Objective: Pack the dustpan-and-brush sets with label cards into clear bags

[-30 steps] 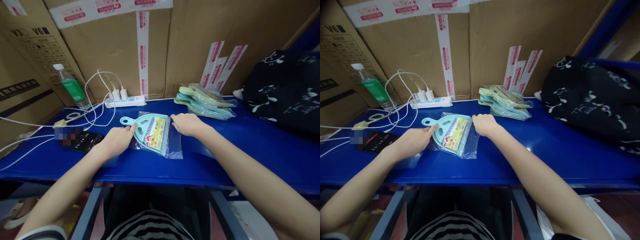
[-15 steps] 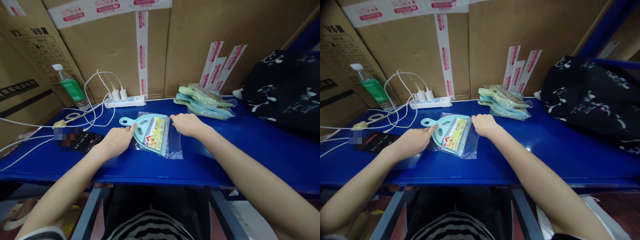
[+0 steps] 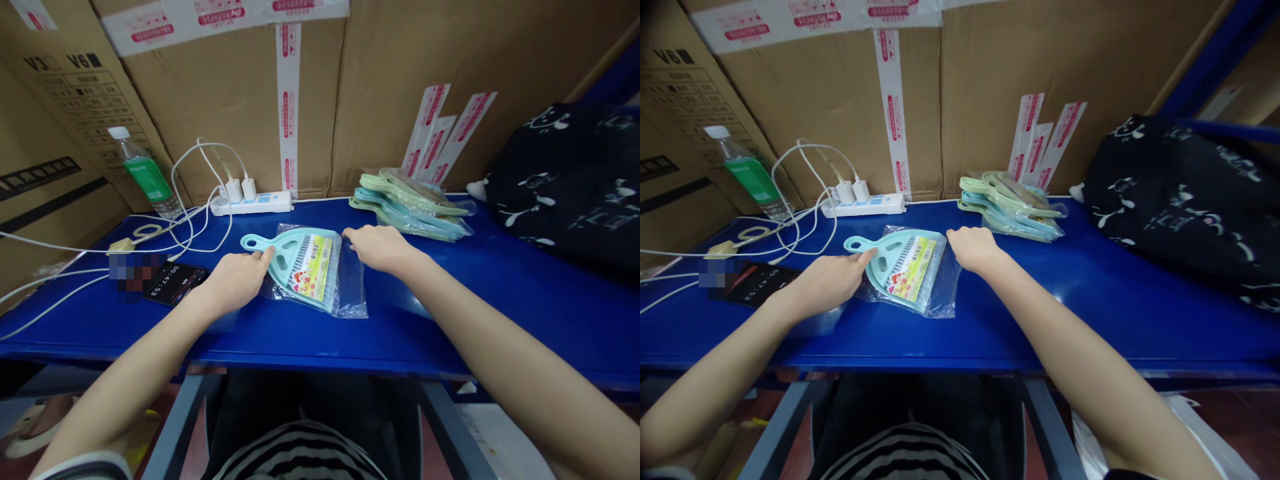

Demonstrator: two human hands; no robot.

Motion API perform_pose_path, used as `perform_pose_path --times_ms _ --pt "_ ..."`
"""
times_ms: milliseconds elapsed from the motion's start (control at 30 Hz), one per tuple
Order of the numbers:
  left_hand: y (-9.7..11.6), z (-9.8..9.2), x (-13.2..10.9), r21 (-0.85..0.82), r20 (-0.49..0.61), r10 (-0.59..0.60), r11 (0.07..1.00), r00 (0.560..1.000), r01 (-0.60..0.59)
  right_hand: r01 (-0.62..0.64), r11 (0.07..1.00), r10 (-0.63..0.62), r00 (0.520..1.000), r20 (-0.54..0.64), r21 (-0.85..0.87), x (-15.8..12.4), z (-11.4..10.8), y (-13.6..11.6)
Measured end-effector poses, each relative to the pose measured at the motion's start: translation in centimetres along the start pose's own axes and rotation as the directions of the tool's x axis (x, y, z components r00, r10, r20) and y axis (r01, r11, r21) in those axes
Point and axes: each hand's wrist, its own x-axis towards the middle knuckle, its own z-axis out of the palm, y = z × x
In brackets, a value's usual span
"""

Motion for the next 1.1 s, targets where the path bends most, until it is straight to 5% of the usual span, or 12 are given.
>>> perform_pose_path --times_ms 1100 --pt "-0.09 0.22 0.04 0.015 -0.016 0.028 1.000 0.999 -0.028 0.005 1.000 -0.005 1.000 0.013 0.015 0.08 0.28 -0.02"
